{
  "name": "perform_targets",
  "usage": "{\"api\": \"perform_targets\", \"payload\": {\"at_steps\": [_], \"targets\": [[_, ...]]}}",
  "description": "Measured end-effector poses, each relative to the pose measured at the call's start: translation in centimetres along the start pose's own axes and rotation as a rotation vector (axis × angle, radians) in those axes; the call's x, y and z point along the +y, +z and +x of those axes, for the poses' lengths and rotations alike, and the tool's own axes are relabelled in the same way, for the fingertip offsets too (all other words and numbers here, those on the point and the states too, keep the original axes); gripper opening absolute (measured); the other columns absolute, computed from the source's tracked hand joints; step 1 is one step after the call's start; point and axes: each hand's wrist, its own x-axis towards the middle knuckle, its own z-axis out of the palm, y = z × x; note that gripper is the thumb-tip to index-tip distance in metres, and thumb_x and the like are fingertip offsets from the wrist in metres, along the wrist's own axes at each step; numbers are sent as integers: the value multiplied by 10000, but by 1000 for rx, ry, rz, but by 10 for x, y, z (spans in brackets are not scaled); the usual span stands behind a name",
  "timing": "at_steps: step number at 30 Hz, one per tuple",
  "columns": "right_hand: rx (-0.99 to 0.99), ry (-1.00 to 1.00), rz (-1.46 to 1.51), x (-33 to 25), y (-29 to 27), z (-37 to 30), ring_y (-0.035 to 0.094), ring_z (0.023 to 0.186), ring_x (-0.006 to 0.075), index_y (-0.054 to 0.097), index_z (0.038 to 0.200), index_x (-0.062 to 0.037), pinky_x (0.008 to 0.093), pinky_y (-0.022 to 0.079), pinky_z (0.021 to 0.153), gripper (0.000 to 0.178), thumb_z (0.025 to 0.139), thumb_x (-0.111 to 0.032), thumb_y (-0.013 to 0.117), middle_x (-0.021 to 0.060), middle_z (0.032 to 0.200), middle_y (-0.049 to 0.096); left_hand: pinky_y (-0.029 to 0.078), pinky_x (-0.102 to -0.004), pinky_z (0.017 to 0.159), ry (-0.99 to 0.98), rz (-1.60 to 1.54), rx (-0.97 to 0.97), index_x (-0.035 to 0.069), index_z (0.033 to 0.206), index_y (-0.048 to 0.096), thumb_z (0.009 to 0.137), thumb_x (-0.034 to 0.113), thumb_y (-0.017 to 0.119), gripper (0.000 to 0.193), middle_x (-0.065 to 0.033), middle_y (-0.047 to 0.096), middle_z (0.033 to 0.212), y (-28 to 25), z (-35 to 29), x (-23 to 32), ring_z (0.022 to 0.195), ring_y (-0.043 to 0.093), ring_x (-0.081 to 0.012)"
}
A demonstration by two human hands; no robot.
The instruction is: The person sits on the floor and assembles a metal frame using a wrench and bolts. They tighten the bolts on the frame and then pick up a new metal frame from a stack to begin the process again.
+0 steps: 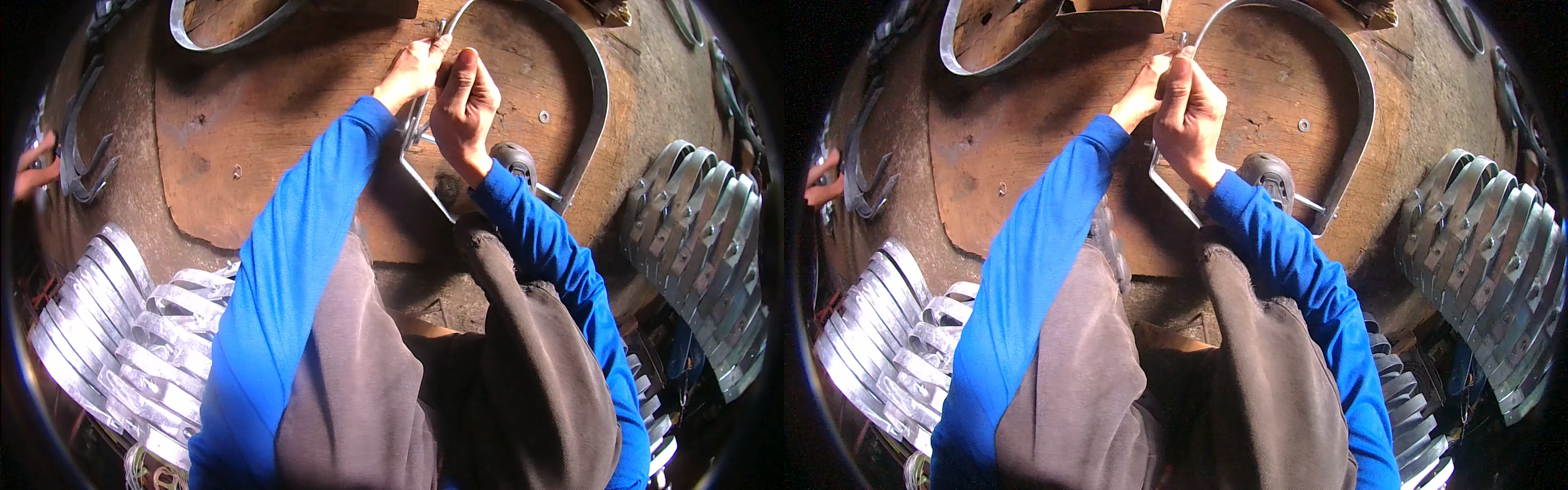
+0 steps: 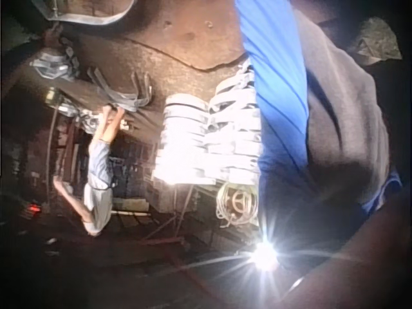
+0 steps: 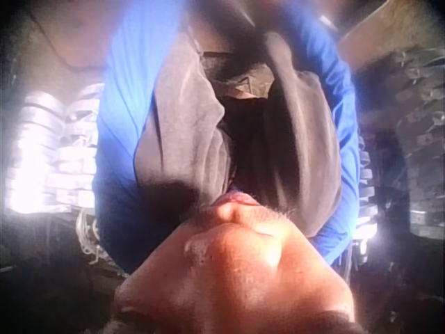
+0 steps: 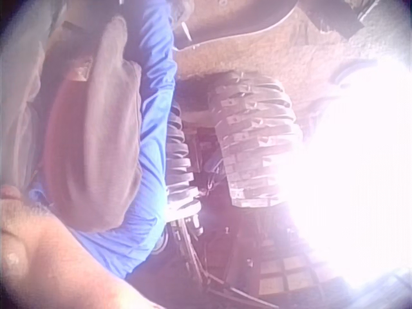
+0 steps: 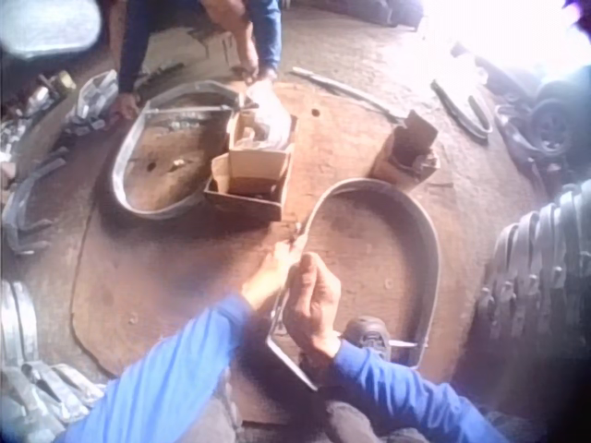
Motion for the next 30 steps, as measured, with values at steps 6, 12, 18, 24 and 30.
{"api": "perform_targets", "payload": {"at_steps": [6,12,18,24,30], "targets": [[258,-5,-8,30,-3,13,392,467,66,451,730,-78,234,313,437,462,1087,-355,355,-8,556,445,485,-502,730,-43,298,72,-22,929,619,1010,582,375,656,-290,648,843,9,-4,22,810,632,-456],[376,34,-118,58,-9,47,395,514,94,442,644,-49,282,354,494,529,1083,-329,349,-1,537,430,446,-473,971,-145,295,85,30,1220,611,940,755,145,906,-307,629,1154,13,-11,37,1181,544,-483],[409,156,-396,90,-11,73,533,519,279,556,649,-3,386,434,551,562,1061,-336,369,153,571,570,446,-472,950,-261,293,-26,17,1181,608,901,809,92,986,-311,623,1133,7,-12,47,1131,577,-440],[469,256,-487,117,-8,83,606,698,485,631,761,38,498,474,663,596,1040,-403,344,280,721,629,441,-482,943,-210,327,78,-41,1031,622,913,792,94,994,-314,633,1086,13,-15,48,1072,590,-440],[465,372,-582,141,-10,87,631,813,505,684,841,46,533,495,759,589,1035,-386,334,306,825,651,445,-481,945,-150,347,79,-52,1044,619,935,765,113,968,-337,619,1101,16,-13,47,1093,573,-477]]}}
